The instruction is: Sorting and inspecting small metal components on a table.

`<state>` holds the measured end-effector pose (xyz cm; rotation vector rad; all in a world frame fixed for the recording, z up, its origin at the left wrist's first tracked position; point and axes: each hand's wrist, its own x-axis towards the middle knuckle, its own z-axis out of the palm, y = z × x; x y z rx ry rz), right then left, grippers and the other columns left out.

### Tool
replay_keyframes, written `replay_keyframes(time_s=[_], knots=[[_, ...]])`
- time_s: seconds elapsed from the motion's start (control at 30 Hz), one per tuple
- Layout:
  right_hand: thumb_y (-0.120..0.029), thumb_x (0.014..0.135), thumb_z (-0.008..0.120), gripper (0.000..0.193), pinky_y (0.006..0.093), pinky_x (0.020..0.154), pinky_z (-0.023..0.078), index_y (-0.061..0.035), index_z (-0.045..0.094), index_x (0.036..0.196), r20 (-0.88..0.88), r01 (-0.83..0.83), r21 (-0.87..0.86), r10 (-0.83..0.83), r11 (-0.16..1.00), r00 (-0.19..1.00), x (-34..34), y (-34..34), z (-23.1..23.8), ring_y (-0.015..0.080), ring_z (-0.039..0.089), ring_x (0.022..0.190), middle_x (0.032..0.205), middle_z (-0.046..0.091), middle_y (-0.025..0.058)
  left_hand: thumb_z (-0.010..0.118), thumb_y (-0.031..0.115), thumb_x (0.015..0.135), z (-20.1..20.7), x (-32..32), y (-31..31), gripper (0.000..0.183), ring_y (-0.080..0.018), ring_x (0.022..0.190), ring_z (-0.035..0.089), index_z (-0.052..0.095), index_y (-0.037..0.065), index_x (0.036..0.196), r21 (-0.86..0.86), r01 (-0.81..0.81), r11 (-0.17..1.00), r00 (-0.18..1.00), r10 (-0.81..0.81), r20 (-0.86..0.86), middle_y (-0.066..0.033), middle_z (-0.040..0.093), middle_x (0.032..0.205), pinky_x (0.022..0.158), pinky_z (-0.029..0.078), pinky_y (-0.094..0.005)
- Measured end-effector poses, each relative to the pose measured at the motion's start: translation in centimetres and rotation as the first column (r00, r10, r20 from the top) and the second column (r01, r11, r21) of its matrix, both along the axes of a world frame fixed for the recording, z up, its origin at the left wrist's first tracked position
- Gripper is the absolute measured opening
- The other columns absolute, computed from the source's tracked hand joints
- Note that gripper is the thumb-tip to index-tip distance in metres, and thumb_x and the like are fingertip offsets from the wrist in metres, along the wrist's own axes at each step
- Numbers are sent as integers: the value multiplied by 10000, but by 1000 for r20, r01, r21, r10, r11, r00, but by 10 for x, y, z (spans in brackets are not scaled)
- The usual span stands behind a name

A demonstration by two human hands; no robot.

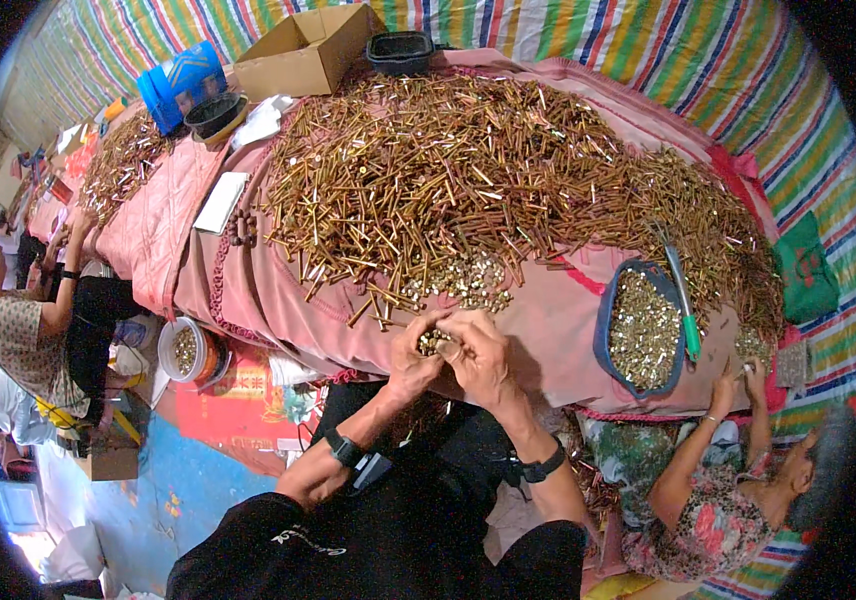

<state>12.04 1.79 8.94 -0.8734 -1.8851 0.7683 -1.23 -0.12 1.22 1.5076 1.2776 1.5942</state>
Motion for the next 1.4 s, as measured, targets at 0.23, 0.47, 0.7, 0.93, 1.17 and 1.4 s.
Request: replay_keyframes(time_s=[0.23, 0.47, 0.7, 0.93, 1.17, 1.4], knots=[[-1, 827, 665, 159, 328, 755, 511, -14, 673, 985, 205, -56, 24, 49, 998, 977, 5, 3, 10, 260, 618, 876, 993, 599, 104, 561, -104, 685, 5, 0, -2, 847, -275, 1098, 623, 299, 64, 1472, -61, 100, 993, 995, -101, -20, -182, 639, 1148, 965, 478, -357], [-21, 745, 569, 262, 451, 832, 478, -27, 638, 998, 587, -257, 71, 168, 964, 792, 6, 10, 51, 339, 535, 1002, 1104, 553, 122, 635, -74, 692, 9, 0, -6, 877, -281, 1074, 642, 281, 63, 1482, 40, 92, 995, 995, -90, -53, -189, 628, 1186, 937, 497, -353], [-118, 728, 625, 156, 443, 828, 476, -19, 610, 849, 644, -362, -7, 281, 932, 712, 9, 26, 44, 330, 524, 986, 1009, 522, 144, 605, -102, 693, 3, -3, -4, 841, -268, 1131, 604, 317, 50, 1469, 12, 203, 979, 977, -203, 72, -162, 556, 1296, 954, 486, -363], [-138, 737, 672, 179, 417, 810, 498, 6, 603, 817, 514, -396, -33, 355, 918, 781, 9, 28, 52, 327, 564, 986, 1055, 557, 148, 690, -1, 737, 0, 1, -2, 705, -279, 1040, 642, 433, 33, 1392, -15, 113, 994, 993, -112, 35, -162, 629, 1165, 896, 510, -362], [-131, 819, 716, 168, 337, 756, 505, 12, 646, 871, 177, -264, -211, 303, 941, 937, 24, 30, 49, 214, 609, 904, 1040, 609, 108, 633, -1, 776, 12, 0, 1, 448, -267, 905, 675, 599, 23, 1222, -13, 68, 998, 998, -68, -10, -140, 681, 988, 785, 526, -343], [-152, 925, 655, 160, 230, 699, 501, -2, 651, 978, -447, -173, -558, -118, 812, 887, 34, 26, -12, 99, 591, 721, 881, 653, 52, 618, 61, 897, 10, 9, 5, 107, -90, 747, 598, 590, 17, 991, -198, 55, 979, 938, 17, 346, -45, 658, 824, 636, 491, -257]])
